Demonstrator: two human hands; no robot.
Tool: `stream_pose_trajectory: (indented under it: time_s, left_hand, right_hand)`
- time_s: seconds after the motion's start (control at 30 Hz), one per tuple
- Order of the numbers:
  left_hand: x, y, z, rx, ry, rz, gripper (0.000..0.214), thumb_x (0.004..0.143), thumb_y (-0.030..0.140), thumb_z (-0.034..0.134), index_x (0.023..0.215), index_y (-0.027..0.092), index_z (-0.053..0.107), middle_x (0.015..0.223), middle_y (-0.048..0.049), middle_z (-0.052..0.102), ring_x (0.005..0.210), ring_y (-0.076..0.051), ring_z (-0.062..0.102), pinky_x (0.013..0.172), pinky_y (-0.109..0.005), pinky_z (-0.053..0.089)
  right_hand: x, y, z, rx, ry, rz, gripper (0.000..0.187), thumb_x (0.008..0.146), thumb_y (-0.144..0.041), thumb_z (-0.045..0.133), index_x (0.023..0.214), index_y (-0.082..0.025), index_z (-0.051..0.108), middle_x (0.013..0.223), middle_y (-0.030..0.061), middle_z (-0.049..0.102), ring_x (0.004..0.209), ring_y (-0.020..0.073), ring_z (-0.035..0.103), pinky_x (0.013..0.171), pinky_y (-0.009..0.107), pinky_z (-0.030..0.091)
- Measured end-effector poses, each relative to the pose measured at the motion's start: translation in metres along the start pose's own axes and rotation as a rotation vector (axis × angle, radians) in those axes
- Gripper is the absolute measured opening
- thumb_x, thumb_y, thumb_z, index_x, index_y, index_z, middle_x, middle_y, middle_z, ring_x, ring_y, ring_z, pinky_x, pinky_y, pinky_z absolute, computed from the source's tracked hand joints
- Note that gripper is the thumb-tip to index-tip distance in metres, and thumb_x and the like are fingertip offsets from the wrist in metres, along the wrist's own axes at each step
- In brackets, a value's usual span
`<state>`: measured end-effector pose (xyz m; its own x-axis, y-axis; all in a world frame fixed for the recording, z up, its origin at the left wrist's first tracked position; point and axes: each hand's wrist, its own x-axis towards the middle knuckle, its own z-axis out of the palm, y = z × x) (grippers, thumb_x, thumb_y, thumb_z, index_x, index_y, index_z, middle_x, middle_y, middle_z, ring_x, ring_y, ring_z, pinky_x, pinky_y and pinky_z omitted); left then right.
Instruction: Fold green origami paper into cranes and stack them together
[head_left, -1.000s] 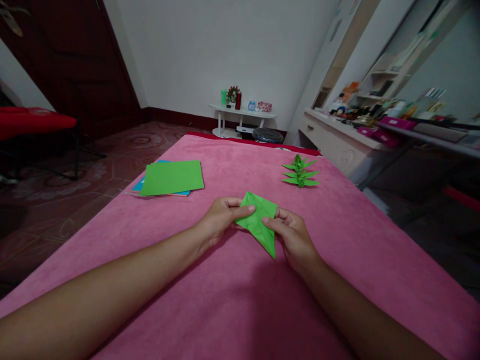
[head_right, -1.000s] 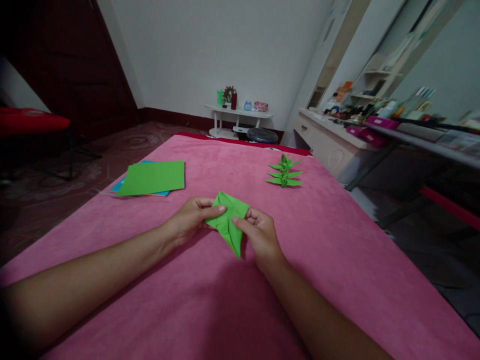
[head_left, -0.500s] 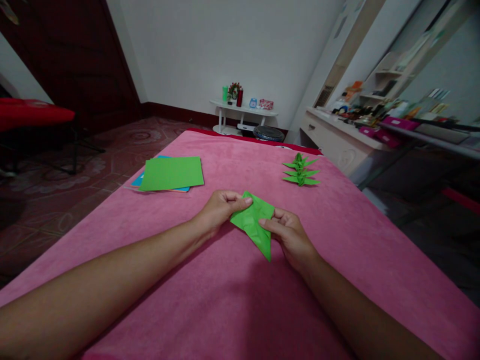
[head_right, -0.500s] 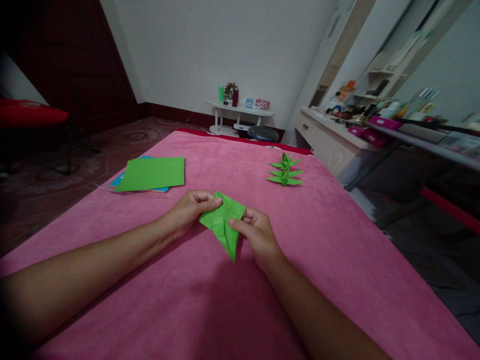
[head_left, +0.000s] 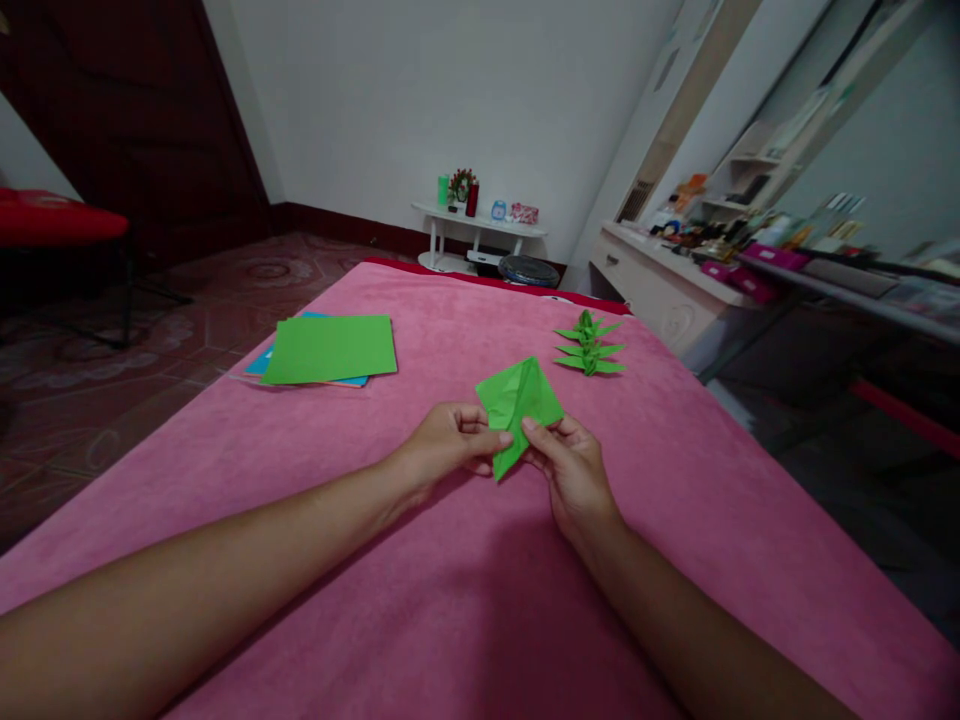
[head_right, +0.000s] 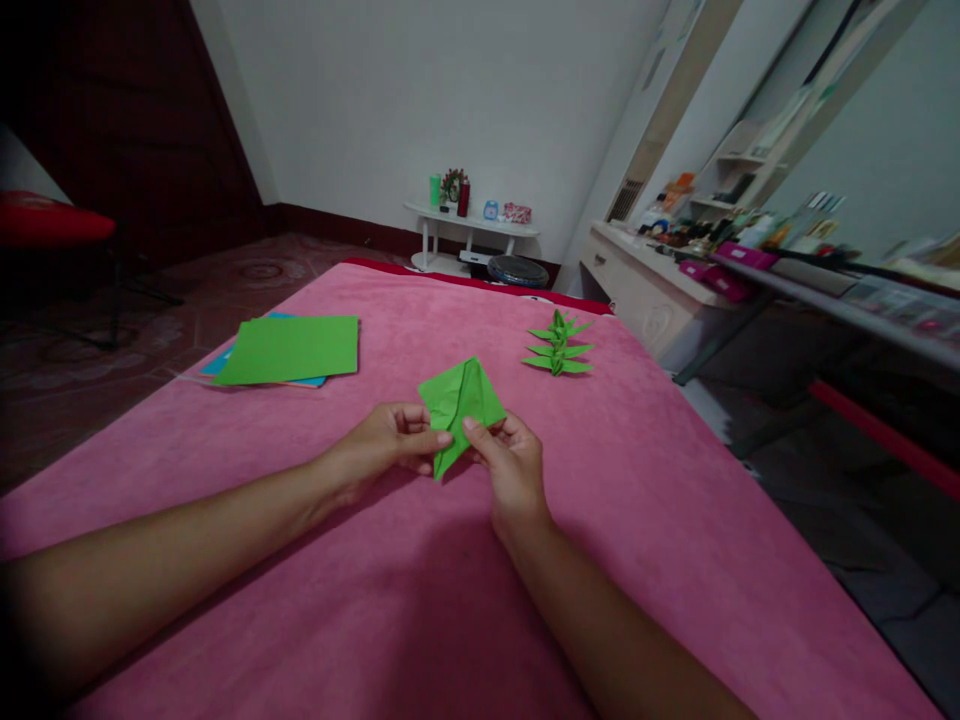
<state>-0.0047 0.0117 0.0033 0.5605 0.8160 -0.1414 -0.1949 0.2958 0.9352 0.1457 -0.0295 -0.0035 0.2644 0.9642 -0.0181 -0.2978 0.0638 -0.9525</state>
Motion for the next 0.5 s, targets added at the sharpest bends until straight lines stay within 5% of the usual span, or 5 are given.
stream_pose_trajectory:
  time_s: [0.17,0.5]
  left_hand:
    - [0.0022,0.0002,-0.0023,-0.074,0.04,0.053,0.027,0.062,0.028,0.078,0.082,0.011,0.07,0.075,-0.0069,0.069,0.058,-0.011,0.061,0.057,-0.022,0.046]
    - [0.0019,-0.0037,0.0017,-0.047,0.095,0.075,0.032,0.069,0.044,0.072,0.078,0.013,0.072,0.07,-0.0066,0.067,0.056,-0.01,0.058,0.053,-0.02,0.044]
  right_hand:
    - [0.0016,0.0011,-0.0043,-0.098,-0.065,0.066,0.023,0.06,-0.029,0.078,0.07,-0.015,0.064,0.058,-0.0011,0.06,0.049,0.0091,0.052,0.05,0.022,0.046]
    - [-0.0015,0.0048,0.0006,-0.27,-0.09,-0.022,0.021,0.061,-0.032,0.076,0.07,-0.016,0.065,0.06,-0.0003,0.062,0.05,0.0099,0.047,0.049,0.023,0.04]
